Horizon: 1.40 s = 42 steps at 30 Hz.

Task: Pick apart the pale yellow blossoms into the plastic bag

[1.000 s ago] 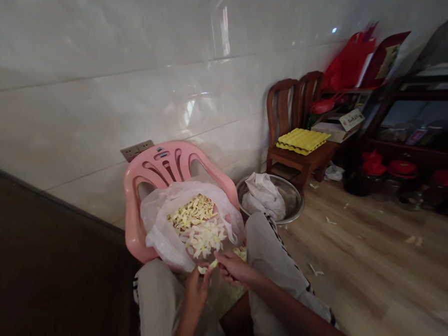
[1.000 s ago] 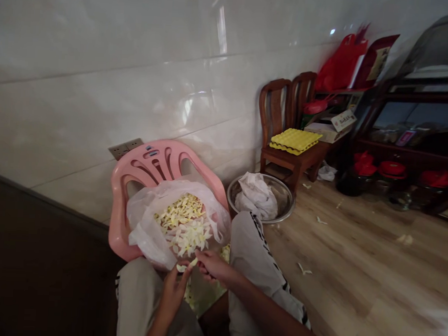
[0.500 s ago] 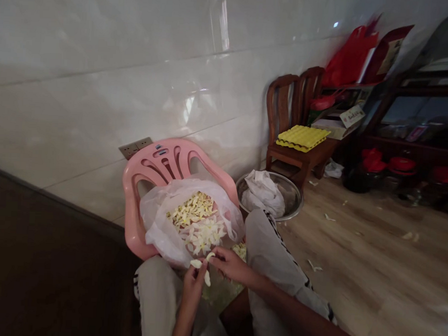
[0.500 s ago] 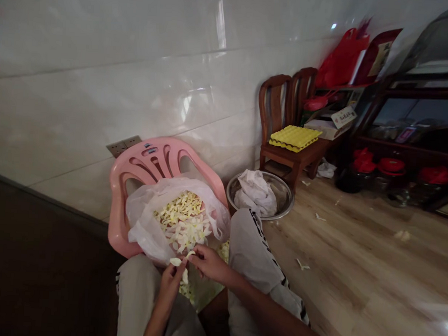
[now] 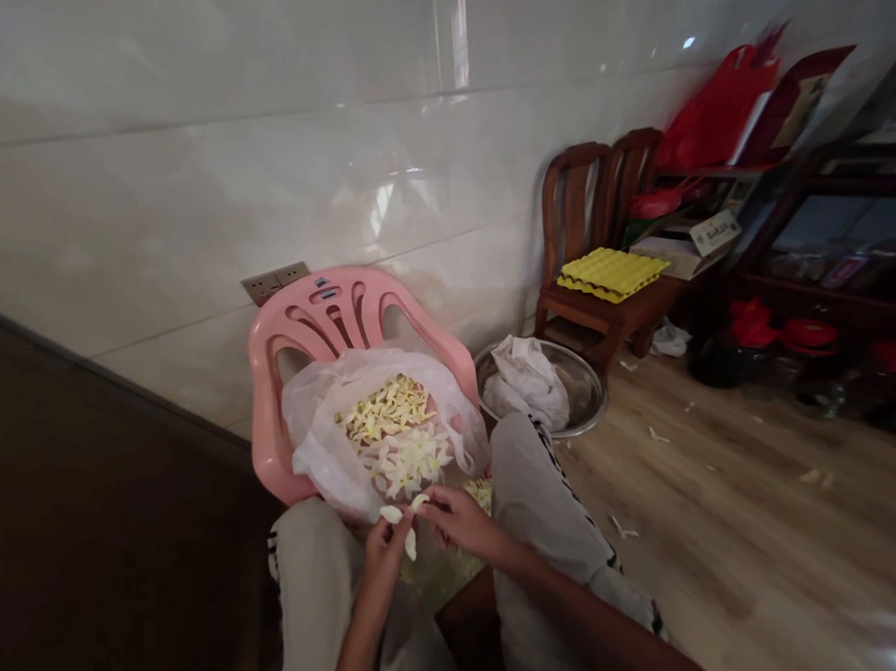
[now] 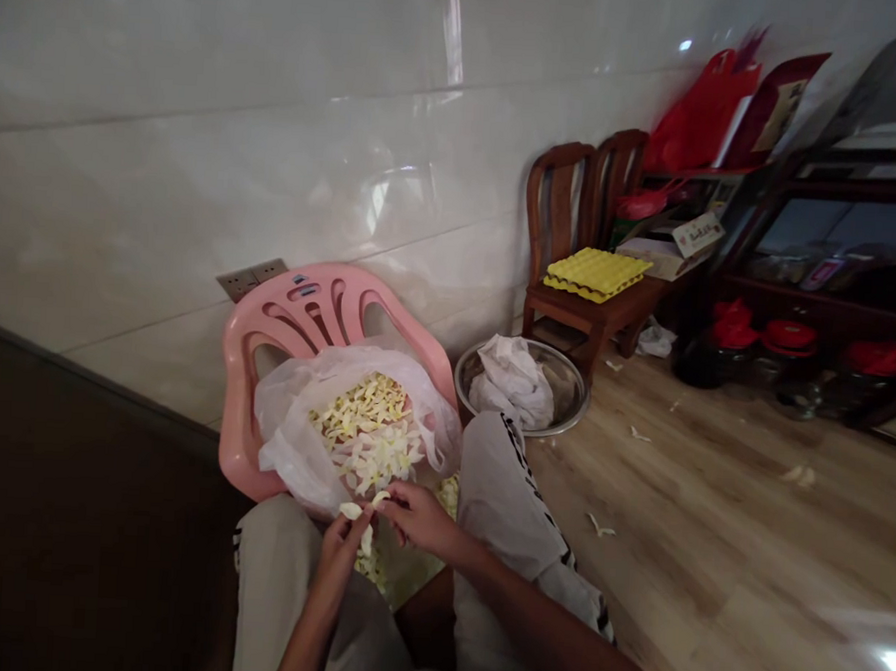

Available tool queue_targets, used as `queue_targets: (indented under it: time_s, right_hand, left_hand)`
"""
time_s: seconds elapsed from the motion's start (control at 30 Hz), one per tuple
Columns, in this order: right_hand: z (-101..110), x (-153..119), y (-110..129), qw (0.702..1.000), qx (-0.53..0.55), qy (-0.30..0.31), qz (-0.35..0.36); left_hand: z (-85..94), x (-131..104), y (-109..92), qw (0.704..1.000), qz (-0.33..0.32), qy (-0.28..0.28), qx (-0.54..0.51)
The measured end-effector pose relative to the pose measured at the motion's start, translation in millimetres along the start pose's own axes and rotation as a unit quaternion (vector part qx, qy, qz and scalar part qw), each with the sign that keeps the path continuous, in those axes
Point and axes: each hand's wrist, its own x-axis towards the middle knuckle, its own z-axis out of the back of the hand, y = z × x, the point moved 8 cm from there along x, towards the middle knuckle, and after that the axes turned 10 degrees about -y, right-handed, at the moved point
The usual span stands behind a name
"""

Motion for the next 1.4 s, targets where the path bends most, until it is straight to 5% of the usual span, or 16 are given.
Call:
queue_targets:
  time_s: [0.27, 1.0, 1.13, 1.27, 1.4]
  right_hand:
    - [0, -2, -4, 1.0, -0.015, -0.003, 0.003]
    - [3, 3, -15, 0.999, -0.037, -0.028, 0.0]
    - [10, 7, -20, 0.993, -0.096, -0.062, -0.008]
    - [18, 8, -13, 0.967, -0.236, -0.085, 0.039]
    - [18, 6, -7, 0.951, -0.283, -0.087, 0.086]
  left_hand:
    - [-2.1, -2, 2, 1.0, 0.02, 0.003, 0.01]
    - [-2.3, -5, -6, 0.989, -0.111, 0.01, 0.102]
    - [-4.3, -14, -32, 0.951, -0.265, -0.015, 0.158]
    - [-14.9, -26, -44, 0.86, -0.435, 0.01, 0.267]
    - [-23.0, -20, -23, 0.844, -0.429, 0.094, 0.307]
